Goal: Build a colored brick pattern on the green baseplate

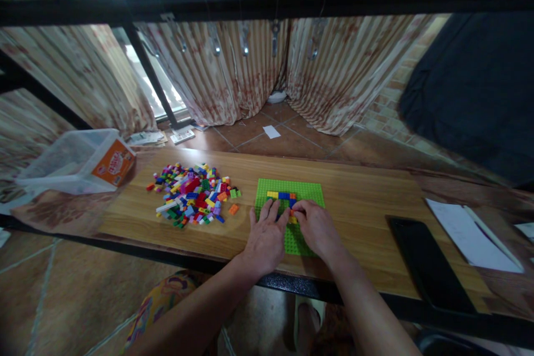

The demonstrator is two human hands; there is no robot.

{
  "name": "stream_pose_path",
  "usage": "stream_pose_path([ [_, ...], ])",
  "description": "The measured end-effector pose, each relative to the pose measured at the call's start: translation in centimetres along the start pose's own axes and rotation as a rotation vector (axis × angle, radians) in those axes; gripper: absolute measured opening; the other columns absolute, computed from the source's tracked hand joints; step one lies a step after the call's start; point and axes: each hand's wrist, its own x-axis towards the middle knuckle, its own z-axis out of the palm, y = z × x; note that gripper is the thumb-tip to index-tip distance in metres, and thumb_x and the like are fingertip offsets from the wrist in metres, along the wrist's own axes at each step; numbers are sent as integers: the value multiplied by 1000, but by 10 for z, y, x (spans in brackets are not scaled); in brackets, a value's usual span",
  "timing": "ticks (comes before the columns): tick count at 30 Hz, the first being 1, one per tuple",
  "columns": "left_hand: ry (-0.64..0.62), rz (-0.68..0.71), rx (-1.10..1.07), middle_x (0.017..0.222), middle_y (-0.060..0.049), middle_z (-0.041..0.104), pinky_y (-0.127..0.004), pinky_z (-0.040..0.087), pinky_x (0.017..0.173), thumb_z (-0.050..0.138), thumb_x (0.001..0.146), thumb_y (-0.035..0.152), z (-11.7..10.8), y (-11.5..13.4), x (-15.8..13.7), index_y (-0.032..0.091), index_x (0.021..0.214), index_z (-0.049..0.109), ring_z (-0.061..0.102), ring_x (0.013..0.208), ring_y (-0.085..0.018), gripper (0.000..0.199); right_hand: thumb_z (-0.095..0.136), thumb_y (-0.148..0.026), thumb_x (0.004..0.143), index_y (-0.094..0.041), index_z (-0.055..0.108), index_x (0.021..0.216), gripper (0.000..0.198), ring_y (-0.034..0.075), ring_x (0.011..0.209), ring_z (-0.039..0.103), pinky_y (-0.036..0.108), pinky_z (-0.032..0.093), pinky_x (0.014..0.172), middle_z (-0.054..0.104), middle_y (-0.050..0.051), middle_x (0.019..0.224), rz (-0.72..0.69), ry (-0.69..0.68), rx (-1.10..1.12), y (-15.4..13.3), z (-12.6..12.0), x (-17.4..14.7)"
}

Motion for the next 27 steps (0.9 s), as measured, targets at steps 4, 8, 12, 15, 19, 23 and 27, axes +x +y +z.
stream_pose_path([
  [4,1,-5,-21,153,-15,30,-69,17,109,42,85,22,-1,0,0,20,142,39,20,142,-33,57,48,-25,85,-21,68,84,20,19,83,64,34,47,81,71,5,90,-7,-6,6,2,1,1],
  [8,-13,-11,-38,153,-14,30,-69,16,109,46,82,22,-4,1,0,21,140,41,20,142,-33,59,49,-27,85,-22,69,82,21,19,82,65,33,47,79,72,5,88,-7,10,9,5,2,3],
  [12,-2,-19,-66,152,-13,31,-71,20,107,43,83,21,-4,1,1,21,137,45,22,141,-33,53,50,-28,84,-23,70,78,22,19,77,66,32,47,75,74,3,83,37,4,34,4,1,5],
  [15,23,-40,-78,152,-12,32,-70,22,107,42,84,21,-2,2,2,22,134,48,22,141,-32,49,50,-29,83,-23,71,76,22,19,76,66,33,47,73,74,3,82,56,-9,55,3,0,8],
  [19,16,-36,-93,152,-10,32,-70,22,107,44,83,21,0,3,4,23,132,49,21,141,-32,49,51,-29,81,-22,72,76,23,20,76,66,33,48,73,75,3,82,69,-44,70,4,-2,11],
  [23,24,-18,-98,151,-11,33,-71,22,106,43,83,21,0,2,4,22,131,49,22,141,-31,49,51,-30,81,-23,71,74,23,20,75,66,33,47,70,74,3,79,64,-44,74,5,-2,13],
  [27,20,-5,-96,151,-12,34,-72,23,106,42,83,21,-1,2,4,20,130,50,23,141,-31,48,55,-30,77,-22,70,72,17,20,72,66,32,46,68,73,3,76,127,-27,49,5,-1,15],
])
